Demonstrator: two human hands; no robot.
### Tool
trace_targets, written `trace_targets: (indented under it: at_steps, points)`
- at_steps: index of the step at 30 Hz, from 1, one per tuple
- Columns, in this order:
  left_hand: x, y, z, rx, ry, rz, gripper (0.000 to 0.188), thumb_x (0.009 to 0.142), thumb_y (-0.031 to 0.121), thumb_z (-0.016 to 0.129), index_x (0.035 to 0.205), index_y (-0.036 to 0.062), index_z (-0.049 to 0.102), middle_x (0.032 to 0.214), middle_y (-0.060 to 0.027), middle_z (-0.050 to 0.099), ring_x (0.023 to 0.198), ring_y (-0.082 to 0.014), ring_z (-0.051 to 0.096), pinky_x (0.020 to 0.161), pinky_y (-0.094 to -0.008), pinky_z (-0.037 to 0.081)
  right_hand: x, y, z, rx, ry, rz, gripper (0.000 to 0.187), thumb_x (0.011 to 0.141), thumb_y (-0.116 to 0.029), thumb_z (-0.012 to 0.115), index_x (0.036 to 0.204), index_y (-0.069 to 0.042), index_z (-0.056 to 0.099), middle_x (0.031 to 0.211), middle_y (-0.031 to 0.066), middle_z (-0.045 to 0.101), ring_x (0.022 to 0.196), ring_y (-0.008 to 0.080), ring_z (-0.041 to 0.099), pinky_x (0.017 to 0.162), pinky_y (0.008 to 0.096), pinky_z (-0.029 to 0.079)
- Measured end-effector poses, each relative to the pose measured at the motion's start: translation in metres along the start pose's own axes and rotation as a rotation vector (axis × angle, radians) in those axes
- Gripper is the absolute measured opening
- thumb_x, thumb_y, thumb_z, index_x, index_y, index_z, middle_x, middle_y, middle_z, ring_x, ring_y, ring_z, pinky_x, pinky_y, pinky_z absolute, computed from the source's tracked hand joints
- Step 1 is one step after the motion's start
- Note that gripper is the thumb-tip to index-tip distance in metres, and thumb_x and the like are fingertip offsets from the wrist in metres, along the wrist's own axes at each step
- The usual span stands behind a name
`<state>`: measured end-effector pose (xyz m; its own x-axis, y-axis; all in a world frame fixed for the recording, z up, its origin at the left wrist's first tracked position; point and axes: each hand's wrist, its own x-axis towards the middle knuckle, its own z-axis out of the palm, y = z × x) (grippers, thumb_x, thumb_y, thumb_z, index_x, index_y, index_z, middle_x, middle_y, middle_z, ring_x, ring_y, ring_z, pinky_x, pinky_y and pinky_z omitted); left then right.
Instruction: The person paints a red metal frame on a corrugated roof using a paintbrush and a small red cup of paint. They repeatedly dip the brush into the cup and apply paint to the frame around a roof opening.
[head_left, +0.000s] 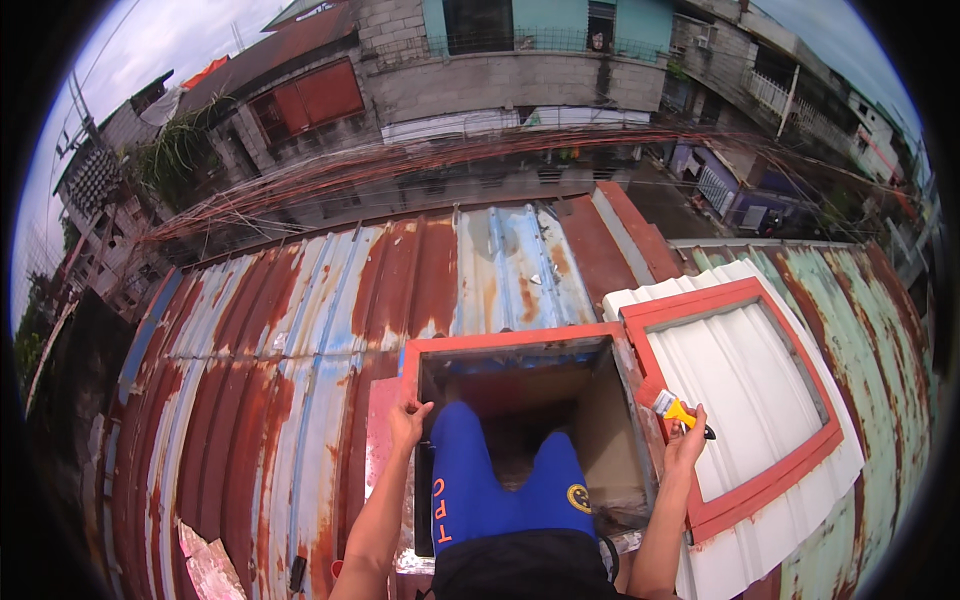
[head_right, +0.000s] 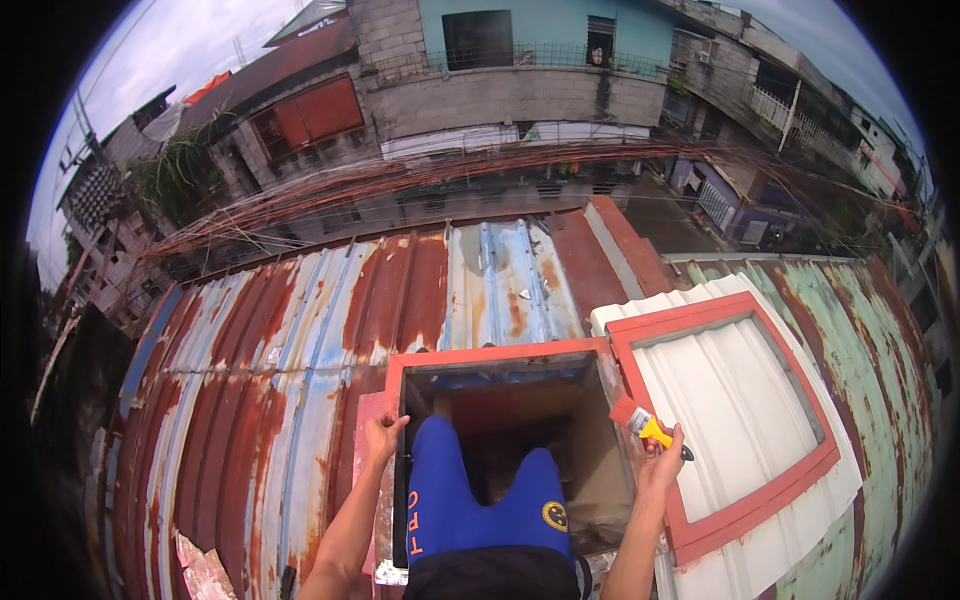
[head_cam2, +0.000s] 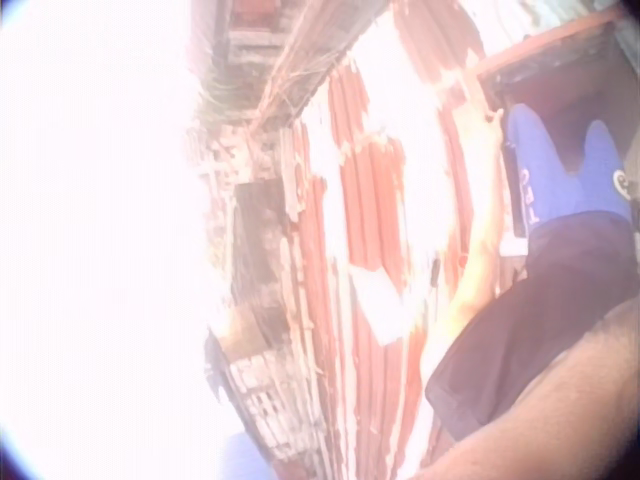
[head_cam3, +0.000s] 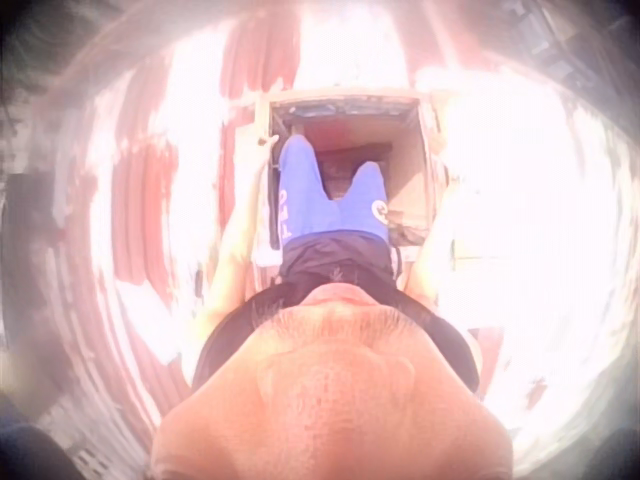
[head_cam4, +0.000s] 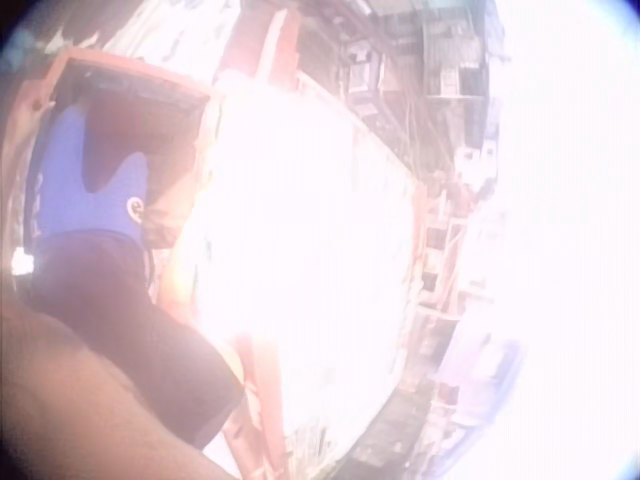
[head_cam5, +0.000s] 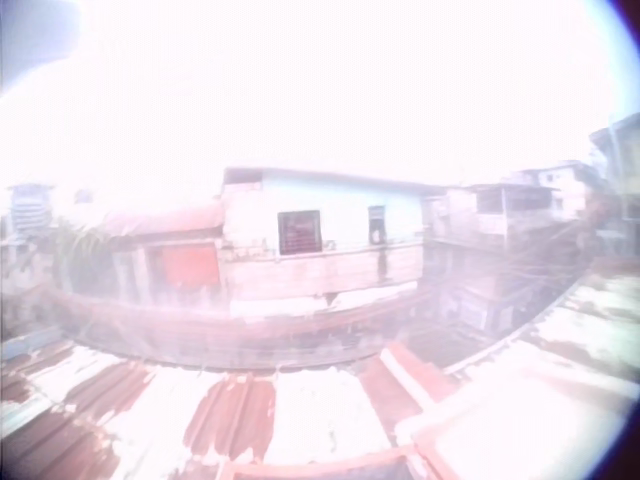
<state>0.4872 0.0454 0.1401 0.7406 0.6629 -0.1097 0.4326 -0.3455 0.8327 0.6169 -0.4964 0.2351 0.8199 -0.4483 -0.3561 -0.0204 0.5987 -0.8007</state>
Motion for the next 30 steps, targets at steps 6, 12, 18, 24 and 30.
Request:
trace_targets:
  at_steps: [6,12,18,24,30]
  points:
    - [-0.017,-0.025,0.010,-0.107,0.203,0.119,0.036,0.090,0.029,0.083,0.099,-0.0058,0.076,0.080,-0.0138,0.076,0.075,-0.0223,0.074,0.072,-0.0358,0.057,0.002,0.011,0.000,0.024,-0.026,0.029,0.035,0.105,-0.037,0.063,0.101,-0.002,0.064,0.110,0.0135,0.072,0.070,0.0079,0.058,0.060,0.0206,0.049]
    - [-0.092,0.001,-0.012,-0.047,0.003,-0.001,0.040,0.100,0.030,0.071,0.113,-0.0068,0.076,0.081,-0.0145,0.076,0.073,-0.0227,0.073,0.074,-0.0368,0.057,-0.002,-0.003,0.001,0.045,0.031,-0.003,0.035,0.105,-0.037,0.064,0.100,-0.002,0.064,0.111,0.0136,0.072,0.069,0.0083,0.057,0.060,0.0205,0.048]
    - [-0.204,0.062,-0.045,0.250,-0.269,0.193,0.036,0.099,0.027,0.073,0.124,0.0012,0.074,0.110,-0.0192,0.077,0.092,-0.0281,0.074,0.082,-0.0406,0.058,0.006,-0.005,0.011,-0.079,-0.091,0.013,0.032,0.104,-0.035,0.064,0.097,-0.004,0.062,0.107,0.0147,0.073,0.069,0.0094,0.058,0.060,0.0212,0.050]
    - [-0.261,0.157,-0.099,-0.635,-1.024,0.138,0.034,0.093,0.015,0.082,0.122,0.0007,0.075,0.116,-0.0145,0.073,0.107,-0.0276,0.071,0.089,-0.0387,0.057,0.007,-0.009,0.038,-0.077,-0.129,0.013,0.031,0.103,-0.035,0.066,0.100,-0.005,0.062,0.113,0.0122,0.073,0.071,0.0089,0.059,0.066,0.0206,0.052]
    - [-0.292,0.224,-0.117,-1.076,-1.408,0.683,0.027,0.090,0.020,0.085,0.112,0.0055,0.079,0.106,-0.0056,0.074,0.095,-0.0228,0.065,0.085,-0.0396,0.051,0.006,0.005,0.029,-0.115,-0.227,0.007,0.032,0.106,-0.031,0.062,0.112,0.000,0.057,0.124,0.0153,0.067,0.089,0.0122,0.061,0.073,0.0210,0.054]
